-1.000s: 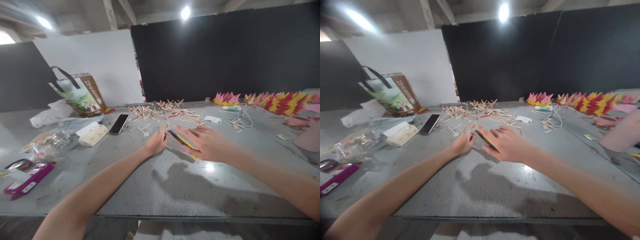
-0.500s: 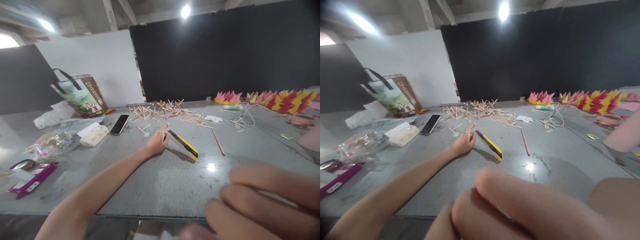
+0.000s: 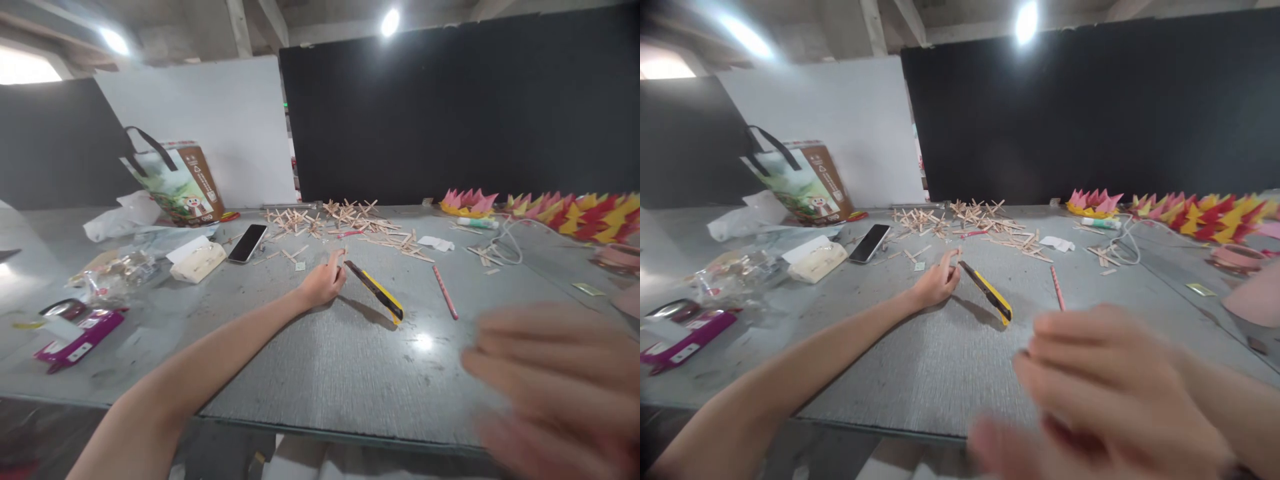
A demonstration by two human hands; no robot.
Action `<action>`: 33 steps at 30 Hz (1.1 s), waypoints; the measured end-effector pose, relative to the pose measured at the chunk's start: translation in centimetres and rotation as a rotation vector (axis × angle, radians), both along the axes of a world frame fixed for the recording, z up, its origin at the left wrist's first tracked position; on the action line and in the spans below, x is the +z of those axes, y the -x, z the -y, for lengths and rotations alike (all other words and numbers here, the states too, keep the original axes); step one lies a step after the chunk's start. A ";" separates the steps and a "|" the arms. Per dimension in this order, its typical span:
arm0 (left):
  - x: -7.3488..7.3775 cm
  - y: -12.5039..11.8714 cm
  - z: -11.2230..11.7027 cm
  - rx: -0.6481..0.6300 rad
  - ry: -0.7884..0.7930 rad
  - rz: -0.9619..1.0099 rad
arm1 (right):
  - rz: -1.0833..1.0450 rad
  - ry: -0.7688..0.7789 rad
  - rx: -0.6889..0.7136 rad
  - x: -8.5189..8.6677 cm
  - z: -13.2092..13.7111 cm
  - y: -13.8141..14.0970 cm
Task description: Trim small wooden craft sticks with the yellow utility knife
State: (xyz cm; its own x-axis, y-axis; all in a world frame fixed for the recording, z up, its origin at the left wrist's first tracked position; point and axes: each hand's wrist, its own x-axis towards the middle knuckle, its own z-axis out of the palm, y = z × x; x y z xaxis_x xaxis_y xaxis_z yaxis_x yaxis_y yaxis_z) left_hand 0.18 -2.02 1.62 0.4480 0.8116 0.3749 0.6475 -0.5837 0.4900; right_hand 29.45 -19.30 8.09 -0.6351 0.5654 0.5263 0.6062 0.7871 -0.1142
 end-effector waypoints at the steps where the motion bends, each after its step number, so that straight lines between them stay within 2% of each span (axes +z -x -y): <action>1: 0.0 0.0 0.0 -0.002 -0.001 -0.005 | 0.006 0.015 -0.007 -0.2 -1.5 0.6; 6: -0.3 0.2 -0.2 0.014 -0.009 -0.037 | 0.025 0.099 -0.058 -2.3 -7.3 2.2; 11: -0.1 0.0 -0.4 0.040 -0.011 -0.085 | 0.032 0.255 -0.095 -4.6 -10.2 1.7; 17: 0.6 -1.2 0.8 0.120 0.044 0.042 | -0.034 0.395 -0.087 -6.0 -10.5 1.4; 21: 0.4 -1.4 1.5 0.100 0.062 0.103 | -0.097 0.409 -0.066 -6.0 -10.0 1.6; 27: 0.2 -0.8 1.8 0.079 0.024 0.084 | -0.222 0.404 0.007 -5.3 -9.0 2.5; 33: 0.2 -0.5 2.3 0.106 0.011 -0.031 | -0.316 0.465 -0.029 -5.0 -8.8 2.5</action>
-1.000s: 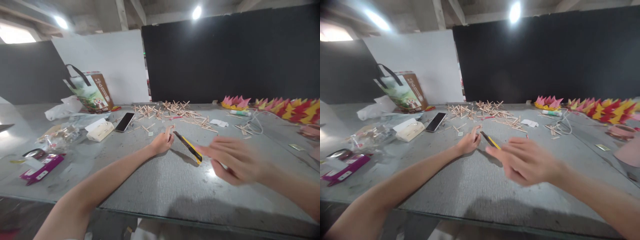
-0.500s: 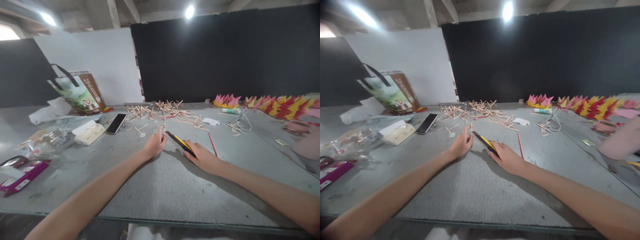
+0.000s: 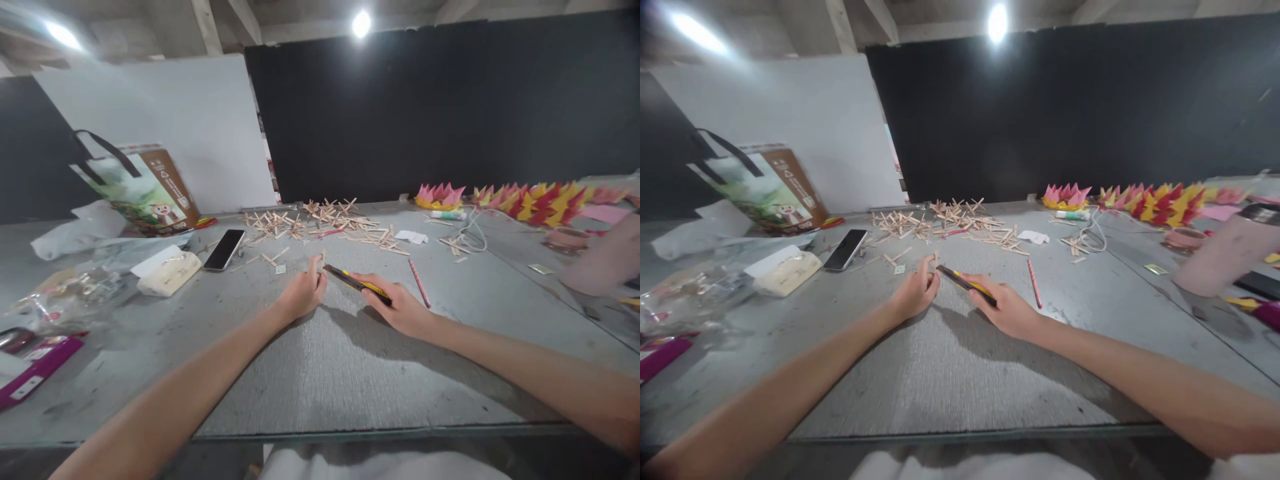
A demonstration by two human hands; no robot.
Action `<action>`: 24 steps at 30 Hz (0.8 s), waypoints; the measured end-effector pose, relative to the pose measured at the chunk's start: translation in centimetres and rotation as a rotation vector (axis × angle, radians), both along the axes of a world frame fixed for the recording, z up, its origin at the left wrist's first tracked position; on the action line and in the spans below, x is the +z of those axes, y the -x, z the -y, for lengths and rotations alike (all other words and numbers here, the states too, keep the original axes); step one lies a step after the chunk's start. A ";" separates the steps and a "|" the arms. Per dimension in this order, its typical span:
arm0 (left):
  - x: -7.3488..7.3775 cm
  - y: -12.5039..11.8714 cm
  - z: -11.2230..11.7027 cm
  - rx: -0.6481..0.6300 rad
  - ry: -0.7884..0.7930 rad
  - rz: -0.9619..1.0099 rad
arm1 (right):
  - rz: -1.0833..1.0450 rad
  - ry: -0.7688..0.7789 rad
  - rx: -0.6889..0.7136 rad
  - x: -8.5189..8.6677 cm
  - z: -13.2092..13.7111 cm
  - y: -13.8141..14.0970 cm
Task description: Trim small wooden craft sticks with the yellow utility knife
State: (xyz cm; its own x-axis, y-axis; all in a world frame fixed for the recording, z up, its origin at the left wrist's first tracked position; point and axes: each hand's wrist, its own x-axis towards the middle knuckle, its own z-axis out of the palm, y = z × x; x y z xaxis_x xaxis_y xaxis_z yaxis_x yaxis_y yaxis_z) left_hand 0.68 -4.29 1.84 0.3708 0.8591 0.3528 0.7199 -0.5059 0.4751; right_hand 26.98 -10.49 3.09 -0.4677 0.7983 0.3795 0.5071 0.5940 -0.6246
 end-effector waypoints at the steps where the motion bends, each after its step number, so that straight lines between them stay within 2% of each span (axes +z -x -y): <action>1: 0.0 0.1 0.0 0.004 -0.004 -0.037 | -0.002 -0.001 -0.006 0.1 0.0 0.0; 5: 0.0 0.0 0.1 0.006 -0.006 -0.080 | -0.006 0.009 -0.022 0.4 0.1 0.0; 12: -0.2 -1.3 1.1 0.021 -0.026 0.163 | -0.043 0.005 -0.030 -0.2 0.4 0.3; 19: 0.0 0.3 0.6 -0.100 -0.035 0.019 | -0.020 -0.014 0.008 0.4 0.0 -0.5; 21: 0.0 0.3 0.5 -0.126 -0.032 0.042 | -0.021 -0.038 0.016 0.7 -0.1 -0.7; 24: 0.0 -0.5 1.0 -0.120 -0.025 0.175 | -0.028 -0.066 -0.007 0.8 0.0 -0.6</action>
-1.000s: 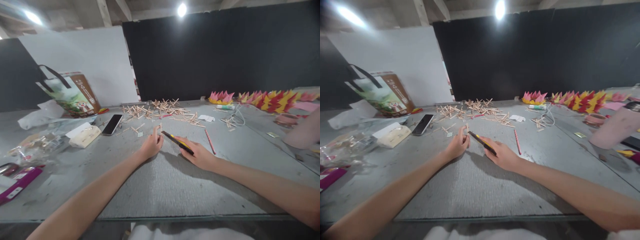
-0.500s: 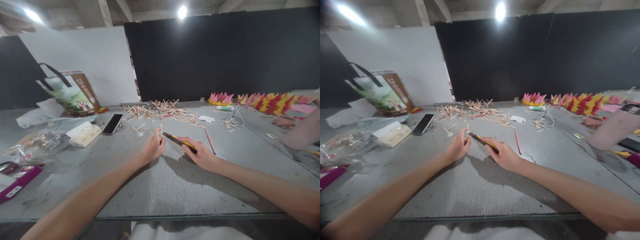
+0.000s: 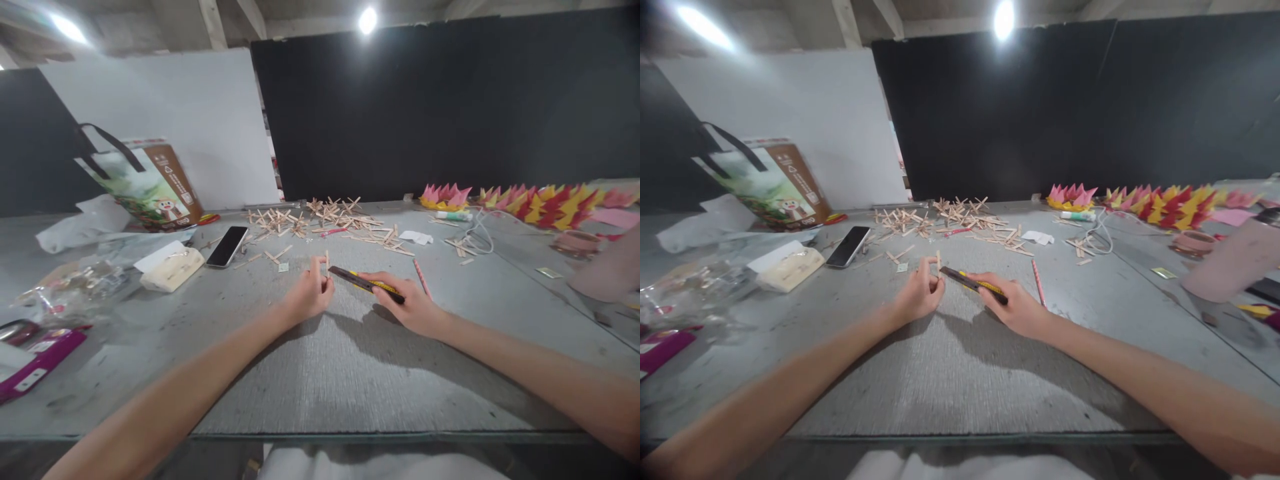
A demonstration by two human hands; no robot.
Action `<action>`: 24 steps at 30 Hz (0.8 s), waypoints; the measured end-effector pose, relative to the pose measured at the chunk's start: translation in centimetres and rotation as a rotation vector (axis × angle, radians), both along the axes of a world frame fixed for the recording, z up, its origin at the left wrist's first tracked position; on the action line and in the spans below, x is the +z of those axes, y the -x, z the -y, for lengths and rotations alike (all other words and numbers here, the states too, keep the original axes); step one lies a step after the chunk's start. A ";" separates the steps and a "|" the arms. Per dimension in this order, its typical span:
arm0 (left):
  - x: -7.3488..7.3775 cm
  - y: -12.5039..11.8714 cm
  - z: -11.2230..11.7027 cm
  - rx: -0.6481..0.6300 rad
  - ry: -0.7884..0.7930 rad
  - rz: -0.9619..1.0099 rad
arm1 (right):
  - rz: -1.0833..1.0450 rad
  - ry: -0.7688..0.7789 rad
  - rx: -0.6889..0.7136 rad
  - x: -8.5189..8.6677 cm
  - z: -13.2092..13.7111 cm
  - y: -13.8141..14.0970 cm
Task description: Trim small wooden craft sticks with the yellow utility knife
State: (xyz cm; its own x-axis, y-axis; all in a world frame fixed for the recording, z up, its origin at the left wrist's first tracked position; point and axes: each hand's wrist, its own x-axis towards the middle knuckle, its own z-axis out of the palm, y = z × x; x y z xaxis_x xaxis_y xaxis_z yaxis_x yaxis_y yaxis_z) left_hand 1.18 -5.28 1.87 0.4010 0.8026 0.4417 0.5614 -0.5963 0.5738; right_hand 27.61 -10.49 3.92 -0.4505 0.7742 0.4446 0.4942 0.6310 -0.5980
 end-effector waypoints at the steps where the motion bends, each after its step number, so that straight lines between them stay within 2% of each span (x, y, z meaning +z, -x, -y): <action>1: 0.1 -0.3 0.2 0.015 0.011 0.048 | -0.004 -0.008 -0.007 -0.1 0.1 0.1; 5: 0.4 -0.8 0.8 0.075 0.042 0.121 | -0.021 -0.041 -0.018 -0.6 0.5 0.4; 10: 0.0 0.5 0.1 0.048 0.009 -0.129 | 0.010 -0.026 0.000 -0.5 0.2 -0.1; 12: -0.2 0.6 -0.1 0.036 0.012 -0.152 | 0.015 -0.016 0.010 -0.3 0.0 -0.3; 17: -0.2 -0.7 0.7 0.014 0.113 0.132 | -0.025 0.025 0.013 -0.5 0.2 -0.2; 19: -0.1 -0.9 1.0 0.028 0.134 0.182 | -0.034 0.022 0.003 -0.7 0.4 -0.2; 24: 0.1 0.0 0.9 0.045 0.053 -0.054 | 0.011 -0.024 -0.007 -0.5 0.8 -0.4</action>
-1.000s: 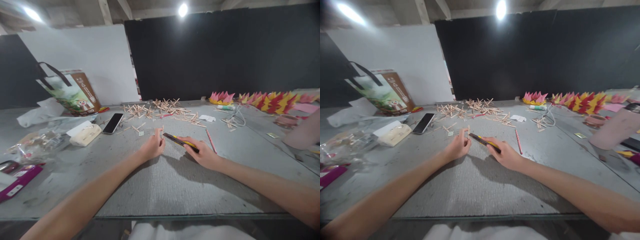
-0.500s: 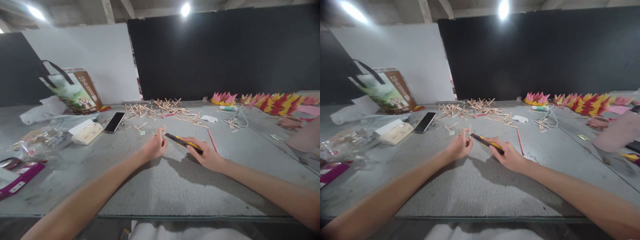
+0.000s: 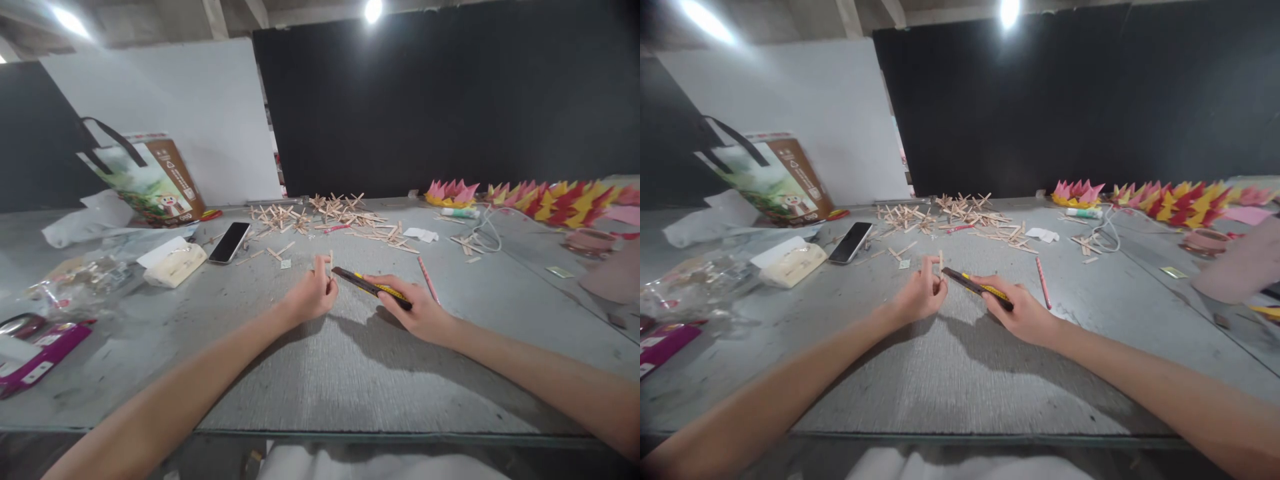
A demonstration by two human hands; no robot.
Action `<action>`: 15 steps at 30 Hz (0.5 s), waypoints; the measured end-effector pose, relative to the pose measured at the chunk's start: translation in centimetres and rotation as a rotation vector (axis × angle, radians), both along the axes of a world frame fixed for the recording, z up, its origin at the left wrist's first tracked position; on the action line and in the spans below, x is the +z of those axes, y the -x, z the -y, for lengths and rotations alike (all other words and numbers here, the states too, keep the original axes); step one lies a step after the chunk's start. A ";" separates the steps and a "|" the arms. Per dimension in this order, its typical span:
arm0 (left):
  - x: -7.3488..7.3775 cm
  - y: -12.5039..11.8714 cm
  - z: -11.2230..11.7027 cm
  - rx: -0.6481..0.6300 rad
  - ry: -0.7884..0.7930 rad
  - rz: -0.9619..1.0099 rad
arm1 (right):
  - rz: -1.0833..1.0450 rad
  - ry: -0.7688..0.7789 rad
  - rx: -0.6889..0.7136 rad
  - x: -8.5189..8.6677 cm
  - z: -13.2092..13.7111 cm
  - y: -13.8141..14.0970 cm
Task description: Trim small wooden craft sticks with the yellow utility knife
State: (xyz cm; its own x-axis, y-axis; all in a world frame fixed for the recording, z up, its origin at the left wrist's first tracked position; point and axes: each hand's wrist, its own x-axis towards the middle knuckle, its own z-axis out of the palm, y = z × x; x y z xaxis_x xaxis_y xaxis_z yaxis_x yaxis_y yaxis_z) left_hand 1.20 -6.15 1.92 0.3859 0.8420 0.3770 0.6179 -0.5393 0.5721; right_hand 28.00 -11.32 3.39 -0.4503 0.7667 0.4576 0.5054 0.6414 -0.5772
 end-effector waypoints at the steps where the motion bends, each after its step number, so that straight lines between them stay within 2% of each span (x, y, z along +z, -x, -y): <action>1: 0.0 0.1 -0.1 -0.001 -0.006 -0.037 | 0.008 -0.001 0.005 0.1 0.0 0.0; 4: 0.0 -0.1 0.0 -0.022 0.025 -0.002 | 0.013 0.000 0.005 0.4 -0.1 0.0; 6: 0.2 -0.7 0.3 -0.026 0.082 0.119 | -0.002 0.000 -0.001 0.3 -0.1 0.2; 9: 0.6 -1.4 0.9 0.033 0.106 0.279 | -0.057 -0.002 0.016 -0.1 0.0 0.5; 11: 0.8 -1.4 1.1 0.054 0.075 0.265 | -0.080 -0.003 0.037 -0.2 0.1 0.6; 15: 0.9 -0.6 0.8 0.042 0.037 0.087 | -0.042 -0.013 0.070 0.4 -0.1 0.1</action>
State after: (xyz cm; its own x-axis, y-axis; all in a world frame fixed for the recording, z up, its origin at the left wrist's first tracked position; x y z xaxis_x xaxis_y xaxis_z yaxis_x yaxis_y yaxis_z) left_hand 1.76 -6.97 2.84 0.3169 0.8710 0.3753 0.5872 -0.4910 0.6436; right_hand 27.92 -11.17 3.78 -0.4830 0.7275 0.4874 0.4342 0.6823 -0.5882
